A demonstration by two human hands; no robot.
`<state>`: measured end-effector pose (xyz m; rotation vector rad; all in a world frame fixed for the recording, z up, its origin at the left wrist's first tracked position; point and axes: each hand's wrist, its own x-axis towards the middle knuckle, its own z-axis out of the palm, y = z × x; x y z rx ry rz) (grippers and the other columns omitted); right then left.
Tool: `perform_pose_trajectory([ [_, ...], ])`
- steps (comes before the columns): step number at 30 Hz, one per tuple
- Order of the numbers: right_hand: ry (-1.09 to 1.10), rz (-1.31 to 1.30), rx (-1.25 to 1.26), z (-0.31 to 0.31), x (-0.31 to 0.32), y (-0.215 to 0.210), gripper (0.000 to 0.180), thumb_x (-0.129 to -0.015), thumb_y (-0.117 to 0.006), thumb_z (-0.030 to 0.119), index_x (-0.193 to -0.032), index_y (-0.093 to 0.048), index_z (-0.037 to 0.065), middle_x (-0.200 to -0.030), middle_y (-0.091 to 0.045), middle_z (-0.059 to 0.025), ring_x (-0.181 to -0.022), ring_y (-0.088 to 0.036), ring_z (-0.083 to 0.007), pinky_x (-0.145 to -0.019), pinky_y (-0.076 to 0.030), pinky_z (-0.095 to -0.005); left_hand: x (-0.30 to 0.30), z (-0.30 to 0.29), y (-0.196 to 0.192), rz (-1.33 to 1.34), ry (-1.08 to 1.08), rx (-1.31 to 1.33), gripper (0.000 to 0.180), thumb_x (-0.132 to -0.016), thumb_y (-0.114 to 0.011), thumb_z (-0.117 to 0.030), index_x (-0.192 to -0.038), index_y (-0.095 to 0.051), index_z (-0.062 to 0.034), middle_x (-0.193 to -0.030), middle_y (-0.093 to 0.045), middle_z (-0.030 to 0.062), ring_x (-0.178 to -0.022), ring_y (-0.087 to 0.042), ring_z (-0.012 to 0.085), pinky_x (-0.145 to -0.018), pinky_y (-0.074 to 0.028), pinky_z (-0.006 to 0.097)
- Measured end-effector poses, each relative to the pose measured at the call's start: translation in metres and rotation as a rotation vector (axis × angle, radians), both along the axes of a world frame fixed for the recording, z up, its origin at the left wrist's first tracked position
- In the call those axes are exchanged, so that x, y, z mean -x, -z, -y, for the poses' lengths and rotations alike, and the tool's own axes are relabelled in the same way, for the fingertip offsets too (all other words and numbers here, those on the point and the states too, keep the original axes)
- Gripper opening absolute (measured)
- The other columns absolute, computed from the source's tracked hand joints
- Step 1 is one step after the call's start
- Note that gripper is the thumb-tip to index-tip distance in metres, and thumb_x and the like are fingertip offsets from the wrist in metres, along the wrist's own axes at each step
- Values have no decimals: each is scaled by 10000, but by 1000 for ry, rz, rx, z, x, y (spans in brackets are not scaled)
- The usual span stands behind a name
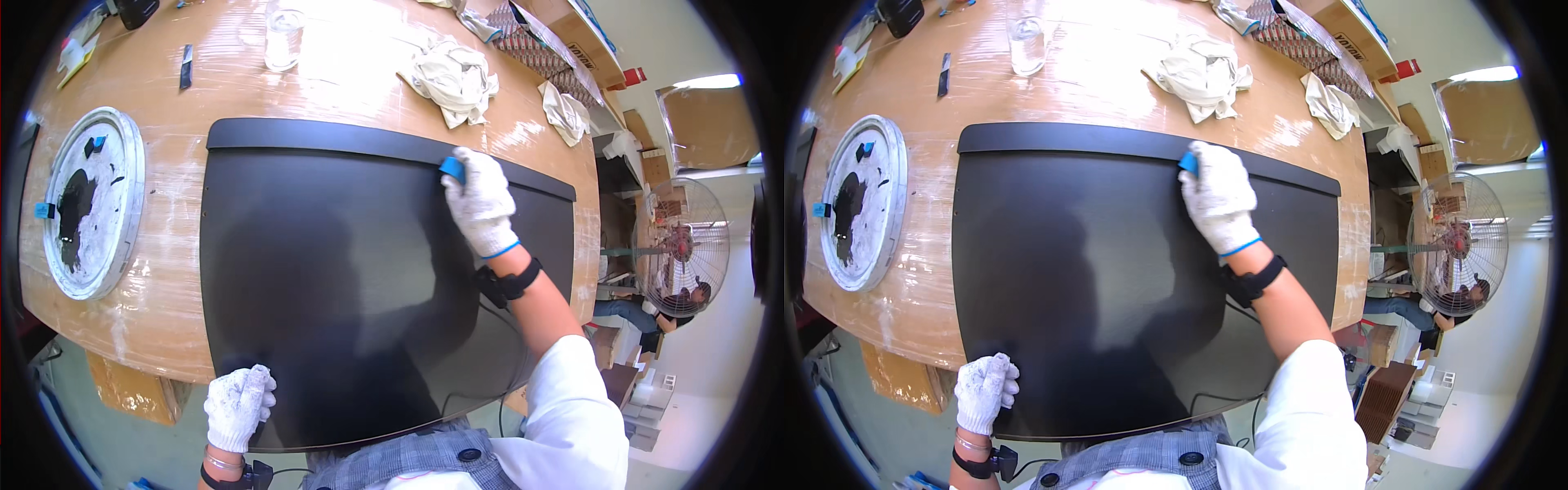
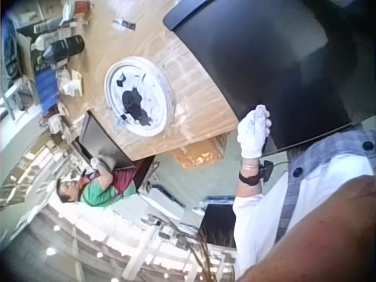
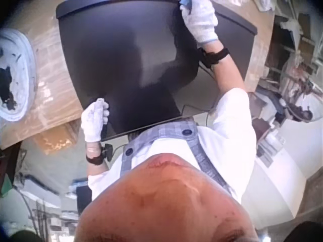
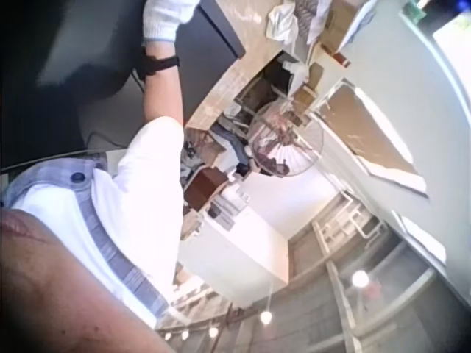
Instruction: Cleaning and applying a finish or touch-up paint to black furniture panels on a factory workbench.
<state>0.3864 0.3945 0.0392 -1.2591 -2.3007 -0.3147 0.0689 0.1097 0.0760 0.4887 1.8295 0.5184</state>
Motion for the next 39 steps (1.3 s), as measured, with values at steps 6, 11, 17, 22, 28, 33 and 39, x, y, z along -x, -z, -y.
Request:
perform_pose_trajectory([
  [6, -170, -46, 66, -1, 68, -7, 487, -705, -748, 83, -1160, -576, 89, -1042, -624, -127, -970, -607, -326, -846, -500, -408, 4, -5, 0, 123, -58, 11, 343, -948, -627, -315, -809, -693, -8, -598, -629, 48, -459, -548, 85, -442, -459, 223],
  [11, -139, 39, 31, 2, 50, -2, 475, -694, -757, 59, -1139, -590, 68, -1034, -637, -120, -953, -613, -329, -837, -508, -403, 12, 4, 6, 227, -25, -46, 304, -958, -622, -279, -846, -693, -5, -632, -640, 41, -508, -572, 81, -473, -468, 214],
  [17, -315, -45, 30, 3, 150, 0, 459, -732, -732, 100, -1161, -573, 63, -1028, -626, -143, -950, -607, -333, -830, -501, -413, 15, 0, 4, 275, -10, -65, 298, -953, -631, -271, -838, -698, -4, -656, -652, 42, -549, -595, 84, -491, -479, 220],
  [22, -331, 15, 117, 3, 172, -12, 408, -740, -715, 97, -1119, -568, 62, -1006, -613, -158, -937, -587, -345, -828, -490, -433, 21, 8, 14, 279, 10, -124, 310, -950, -635, -277, -815, -701, -7, -645, -650, 42, -545, -598, 88, -499, -483, 225],
  [28, -285, 84, 90, 2, 149, -14, 445, -716, -730, 69, -1129, -565, 57, -1006, -609, -159, -927, -583, -354, -819, -484, -433, 26, 12, 20, 223, 143, -281, 299, -947, -634, -270, -815, -707, -11, -643, -655, 49, -553, -612, 94, -516, -496, 228],
  [33, -426, -19, 48, 0, 226, -4, 422, -763, -677, 102, -1157, -535, 54, -999, -592, -154, -941, -578, -352, -825, -483, -432, 23, 11, 21, 204, 130, -367, 287, -940, -644, -266, -818, -716, -17, -633, -654, 49, -553, -611, 87, -520, -502, 234],
  [39, -375, 79, 101, 3, 213, -9, 430, -738, -708, 81, -1139, -553, 63, -1022, -606, -150, -954, -586, -359, -832, -486, -435, 27, 17, 25, 151, 164, -432, 284, -933, -658, -272, -804, -722, -28, -625, -654, 40, -542, -601, 84, -518, -498, 238],
])
